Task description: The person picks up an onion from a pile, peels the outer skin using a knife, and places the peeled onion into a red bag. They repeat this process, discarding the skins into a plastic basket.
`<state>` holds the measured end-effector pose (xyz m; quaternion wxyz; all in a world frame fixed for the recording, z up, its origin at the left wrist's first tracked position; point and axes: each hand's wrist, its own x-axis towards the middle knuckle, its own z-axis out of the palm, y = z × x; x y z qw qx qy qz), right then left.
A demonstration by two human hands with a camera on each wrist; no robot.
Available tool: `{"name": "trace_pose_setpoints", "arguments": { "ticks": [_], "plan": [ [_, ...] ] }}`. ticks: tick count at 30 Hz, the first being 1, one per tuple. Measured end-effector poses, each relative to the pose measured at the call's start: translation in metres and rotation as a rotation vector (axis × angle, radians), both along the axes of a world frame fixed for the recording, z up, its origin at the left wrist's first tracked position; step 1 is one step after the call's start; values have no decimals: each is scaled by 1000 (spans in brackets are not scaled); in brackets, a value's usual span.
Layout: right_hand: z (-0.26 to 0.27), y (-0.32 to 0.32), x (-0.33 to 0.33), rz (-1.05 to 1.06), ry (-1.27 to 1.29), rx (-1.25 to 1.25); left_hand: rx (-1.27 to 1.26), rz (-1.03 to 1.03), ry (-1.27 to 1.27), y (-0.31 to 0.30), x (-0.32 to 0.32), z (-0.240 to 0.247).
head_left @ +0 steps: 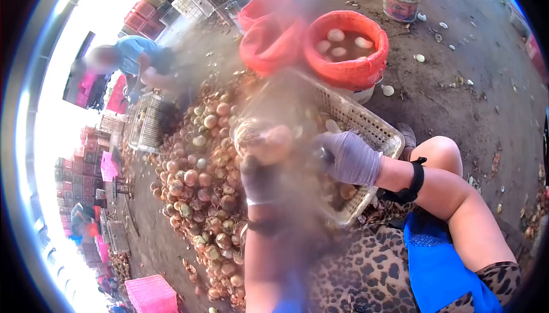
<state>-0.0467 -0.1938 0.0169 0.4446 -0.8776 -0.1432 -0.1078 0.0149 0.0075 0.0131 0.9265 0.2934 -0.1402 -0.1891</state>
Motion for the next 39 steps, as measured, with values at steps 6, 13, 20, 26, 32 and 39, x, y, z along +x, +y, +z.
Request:
{"name": "trace_pose_setpoints", "arguments": {
  "ticks": [6,13,20,26,32,39],
  "plan": [
    [3,-2,6,8,28,13,151,15,-117,11,15,-10],
    [6,2,11,52,183,-127,367,255,-261,6,9,12],
    [10,13,17,5,254,-339,183,30,86,37,19,-23],
    [33,-2,23,47,400,-407,641,229,-215,30,24,-8],
    [15,3,35,58,274,-539,529,100,52,38,33,-52],
    [28,-3,30,145,386,-617,212,13,201,24,18,-29]
  ]
}}
